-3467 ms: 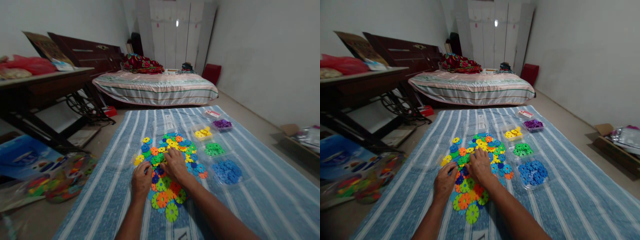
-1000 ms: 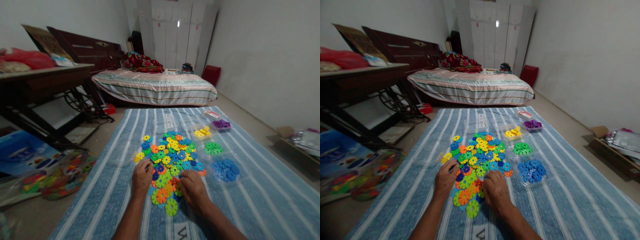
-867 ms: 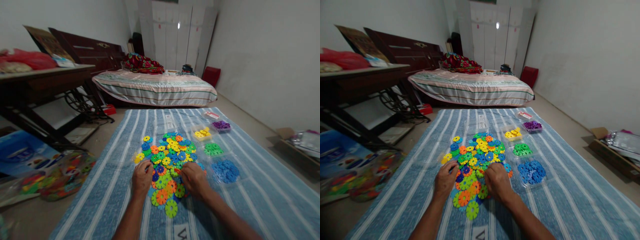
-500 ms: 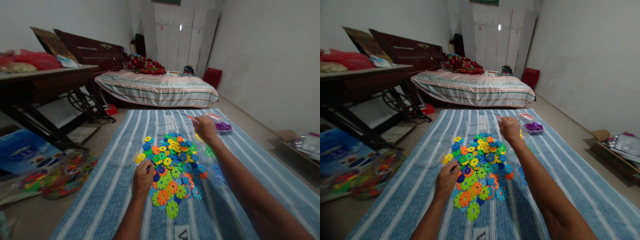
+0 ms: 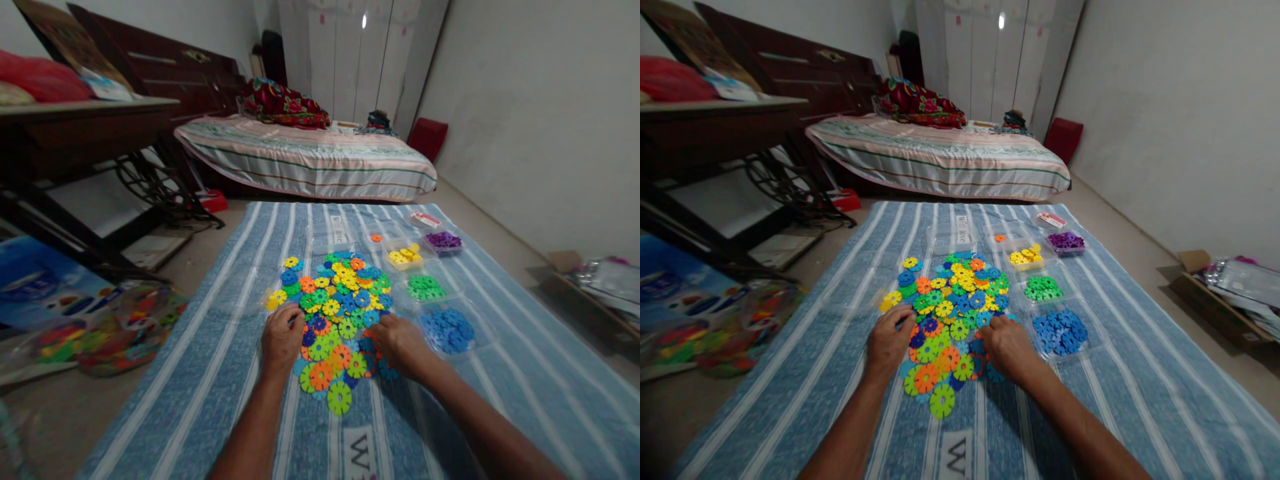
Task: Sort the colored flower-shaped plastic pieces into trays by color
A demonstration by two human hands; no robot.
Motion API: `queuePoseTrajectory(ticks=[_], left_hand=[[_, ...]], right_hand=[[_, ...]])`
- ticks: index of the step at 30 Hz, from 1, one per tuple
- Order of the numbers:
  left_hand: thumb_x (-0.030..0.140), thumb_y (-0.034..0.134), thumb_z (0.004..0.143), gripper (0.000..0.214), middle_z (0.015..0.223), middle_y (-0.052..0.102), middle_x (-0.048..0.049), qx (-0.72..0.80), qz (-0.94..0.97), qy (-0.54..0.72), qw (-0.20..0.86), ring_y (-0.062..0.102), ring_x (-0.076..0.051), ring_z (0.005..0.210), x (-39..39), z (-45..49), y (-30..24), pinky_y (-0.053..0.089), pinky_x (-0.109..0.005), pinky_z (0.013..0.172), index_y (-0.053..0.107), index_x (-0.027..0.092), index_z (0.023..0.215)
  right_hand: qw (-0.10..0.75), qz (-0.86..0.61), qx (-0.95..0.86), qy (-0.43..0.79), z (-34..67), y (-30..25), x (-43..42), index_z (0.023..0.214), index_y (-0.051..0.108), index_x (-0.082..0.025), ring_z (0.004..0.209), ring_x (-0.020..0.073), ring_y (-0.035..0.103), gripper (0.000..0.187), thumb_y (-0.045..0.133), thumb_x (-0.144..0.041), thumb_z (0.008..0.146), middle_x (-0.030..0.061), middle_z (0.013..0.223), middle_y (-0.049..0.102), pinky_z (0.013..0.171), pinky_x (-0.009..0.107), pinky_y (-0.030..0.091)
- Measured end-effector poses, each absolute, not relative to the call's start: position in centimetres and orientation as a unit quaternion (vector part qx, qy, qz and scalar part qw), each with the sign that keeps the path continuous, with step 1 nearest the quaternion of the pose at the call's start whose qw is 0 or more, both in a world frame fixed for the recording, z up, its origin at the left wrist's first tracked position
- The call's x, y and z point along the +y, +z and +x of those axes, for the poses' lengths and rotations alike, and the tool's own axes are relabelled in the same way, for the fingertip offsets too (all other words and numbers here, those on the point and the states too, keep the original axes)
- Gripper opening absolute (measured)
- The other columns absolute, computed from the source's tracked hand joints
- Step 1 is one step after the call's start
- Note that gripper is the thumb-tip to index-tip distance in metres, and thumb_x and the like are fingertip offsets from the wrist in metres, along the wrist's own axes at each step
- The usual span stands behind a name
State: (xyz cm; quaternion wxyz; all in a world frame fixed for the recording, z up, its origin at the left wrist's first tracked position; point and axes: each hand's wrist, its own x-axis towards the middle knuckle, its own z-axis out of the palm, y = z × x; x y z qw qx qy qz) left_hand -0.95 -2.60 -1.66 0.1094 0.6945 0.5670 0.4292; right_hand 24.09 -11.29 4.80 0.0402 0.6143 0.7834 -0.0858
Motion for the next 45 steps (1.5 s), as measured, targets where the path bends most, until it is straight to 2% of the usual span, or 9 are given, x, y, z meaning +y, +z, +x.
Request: queuePoseTrajectory(ticks=[7, 19, 24, 27, 33, 40, 45], left_hand=[[0.032, 0.051, 0.081, 0.020, 0.096, 0.074, -0.0055, 0.570, 0.692, 0.431, 0.103, 0.066, -0.023, 0.097, -2.6, -1.0, -1.6, 0.051, -0.037, 0.093, 0.067, 0.022, 0.073], [0.031, 0.052, 0.080, 0.019, 0.095, 0.074, -0.0055, 0.567, 0.692, 0.434, 0.107, 0.067, -0.023, 0.096, -2.5, -1.1, -1.8, 0.051, -0.037, 0.092, 0.068, 0.022, 0.074], [0.030, 0.052, 0.081, 0.019, 0.096, 0.074, -0.0055, 0.565, 0.695, 0.431, 0.108, 0.066, -0.022, 0.097, -2.5, -1.0, -1.9, 0.051, -0.036, 0.093, 0.068, 0.022, 0.074], [0.031, 0.052, 0.081, 0.019, 0.097, 0.074, -0.0051, 0.568, 0.690, 0.435, 0.110, 0.066, -0.022, 0.098, -2.6, -0.9, -1.8, 0.050, -0.037, 0.094, 0.068, 0.022, 0.074], [0.030, 0.052, 0.081, 0.018, 0.097, 0.074, -0.0050, 0.569, 0.696, 0.425, 0.110, 0.066, -0.022, 0.098, -2.7, -0.8, -1.5, 0.050, -0.036, 0.094, 0.068, 0.022, 0.075], [0.030, 0.053, 0.081, 0.018, 0.097, 0.074, -0.0046, 0.575, 0.690, 0.425, 0.114, 0.066, -0.022, 0.097, -2.8, -0.8, -1.4, 0.050, -0.035, 0.095, 0.068, 0.023, 0.075], [0.030, 0.052, 0.082, 0.019, 0.097, 0.073, -0.0054, 0.567, 0.695, 0.426, 0.119, 0.066, -0.022, 0.097, -2.8, -0.8, -1.3, 0.050, -0.035, 0.094, 0.068, 0.022, 0.075]], right_hand=[[0.041, 0.627, 0.774, -0.075, 23.6, 4.6, -10.7, 0.103, 0.068, -0.020, 0.099, 0.0247, 0.059, 0.020, 0.063, -0.032, 0.087, 0.0107, 0.100, 0.066, 0.076, 0.030, 0.044], [0.049, 0.625, 0.773, -0.096, 23.8, 5.0, -10.5, 0.096, 0.070, -0.018, 0.097, 0.0245, 0.061, 0.023, 0.067, -0.036, 0.082, 0.0100, 0.099, 0.068, 0.074, 0.029, 0.042], [0.020, 0.641, 0.759, -0.110, 23.9, 5.0, -10.2, 0.088, 0.069, -0.017, 0.089, 0.0211, 0.062, 0.016, 0.068, -0.030, 0.078, 0.0082, 0.093, 0.069, 0.070, 0.027, 0.037], [-0.014, 0.661, 0.734, -0.157, 24.0, 5.4, -10.4, 0.080, 0.068, -0.018, 0.078, 0.0173, 0.061, 0.011, 0.069, -0.028, 0.076, 0.0048, 0.084, 0.069, 0.063, 0.025, 0.033], [-0.067, 0.678, 0.693, -0.236, 24.5, 5.2, -10.8, 0.069, 0.064, -0.019, 0.062, 0.0119, 0.052, 0.016, 0.073, -0.031, 0.072, -0.0019, 0.064, 0.061, 0.054, 0.023, 0.024], [-0.090, 0.685, 0.682, -0.242, 24.1, 5.1, -11.0, 0.076, 0.066, -0.019, 0.062, 0.0120, 0.053, 0.006, 0.069, -0.024, 0.073, -0.0018, 0.065, 0.062, 0.054, 0.022, 0.025], [-0.098, 0.638, 0.710, -0.282, 24.6, 4.9, -11.1, 0.084, 0.070, -0.019, 0.061, 0.0117, 0.054, 0.011, 0.066, -0.019, 0.074, -0.0014, 0.067, 0.065, 0.055, 0.021, 0.028]])
